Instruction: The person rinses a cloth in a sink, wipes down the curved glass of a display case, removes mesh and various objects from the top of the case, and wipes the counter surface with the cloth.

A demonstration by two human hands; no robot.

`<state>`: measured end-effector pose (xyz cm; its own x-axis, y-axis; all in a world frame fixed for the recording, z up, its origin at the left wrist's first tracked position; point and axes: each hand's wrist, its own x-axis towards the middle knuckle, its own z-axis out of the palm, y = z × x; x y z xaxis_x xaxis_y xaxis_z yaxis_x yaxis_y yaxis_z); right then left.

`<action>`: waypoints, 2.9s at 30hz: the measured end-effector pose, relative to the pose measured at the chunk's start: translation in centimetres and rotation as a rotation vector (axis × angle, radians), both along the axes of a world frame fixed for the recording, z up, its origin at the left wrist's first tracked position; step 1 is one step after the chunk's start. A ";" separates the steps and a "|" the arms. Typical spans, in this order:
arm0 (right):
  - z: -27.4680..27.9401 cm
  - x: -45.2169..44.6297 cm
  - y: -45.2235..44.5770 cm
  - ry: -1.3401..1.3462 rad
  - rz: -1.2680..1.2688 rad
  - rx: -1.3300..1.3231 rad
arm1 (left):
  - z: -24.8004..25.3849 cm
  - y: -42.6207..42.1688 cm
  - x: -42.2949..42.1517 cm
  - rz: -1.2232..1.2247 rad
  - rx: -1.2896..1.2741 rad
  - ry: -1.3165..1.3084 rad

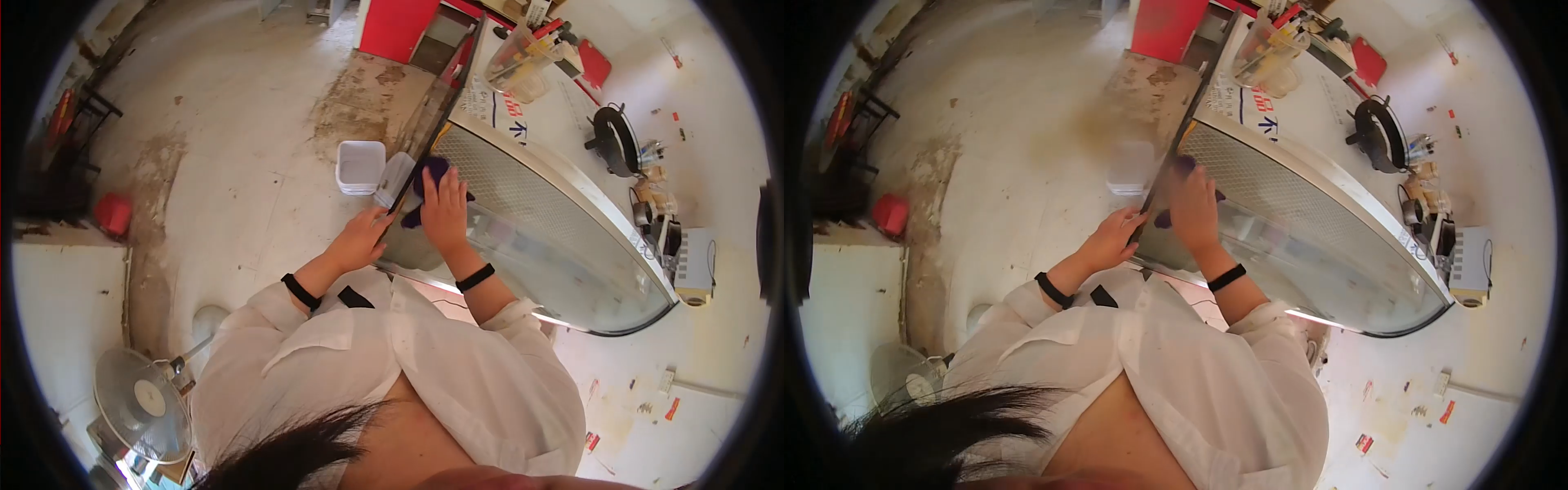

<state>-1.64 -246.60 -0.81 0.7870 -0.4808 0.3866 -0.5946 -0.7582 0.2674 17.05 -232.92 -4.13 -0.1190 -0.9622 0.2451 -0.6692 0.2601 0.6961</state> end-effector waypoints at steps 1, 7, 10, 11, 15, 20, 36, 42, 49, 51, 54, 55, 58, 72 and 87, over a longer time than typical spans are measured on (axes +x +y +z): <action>1.9 1.2 -0.7 -0.124 -0.112 0.056 | -0.1 -0.2 0.1 -0.026 0.024 0.021; 4.0 2.4 -4.9 -0.345 -0.067 0.072 | -1.0 -4.6 -1.1 0.181 -0.176 0.181; 5.5 -0.3 -5.8 -0.255 -0.116 -0.037 | -0.3 -8.1 -2.4 0.243 -0.215 0.289; 5.3 -1.9 -6.4 -0.291 -0.135 -0.085 | -0.6 -9.3 -3.0 0.222 -0.210 0.287; 5.5 -11.1 -7.7 -0.192 -0.261 -0.045 | 0.3 -11.0 -5.0 0.353 -0.221 0.458; 5.2 -24.5 -9.2 -0.203 -0.453 -0.098 | -1.5 -11.7 -5.4 0.442 -0.337 0.358; 3.4 -68.7 -18.8 -0.952 -0.940 -0.050 | -3.7 -12.2 -6.1 0.814 -0.309 0.218; 5.1 -60.8 -19.0 -1.017 -0.818 -0.156 | -3.5 -12.1 -6.3 0.838 -0.307 0.191; 8.0 -47.4 -17.0 -0.805 -0.648 -0.004 | -2.7 -11.8 -6.6 0.817 -0.249 0.200; 8.4 -43.3 -16.2 -0.794 -0.581 0.034 | -3.2 -12.0 -6.2 0.789 -0.246 0.221; 8.8 -38.0 -15.3 -0.771 -0.534 0.033 | -3.3 -11.8 -6.0 0.754 -0.224 0.250; 8.9 -36.4 -15.1 -0.749 -0.532 0.015 | -3.2 -11.8 -6.1 0.733 -0.246 0.266; 8.7 -32.0 -14.5 -0.736 -0.508 0.030 | -3.2 -11.6 -5.5 0.680 -0.221 0.297; 8.5 -10.3 -10.5 -0.685 -0.366 0.061 | -1.8 -11.2 -4.8 0.464 -0.277 0.342; 10.6 -19.3 -12.7 -1.439 -0.222 0.445 | -1.5 -11.0 -2.9 0.256 -0.353 0.286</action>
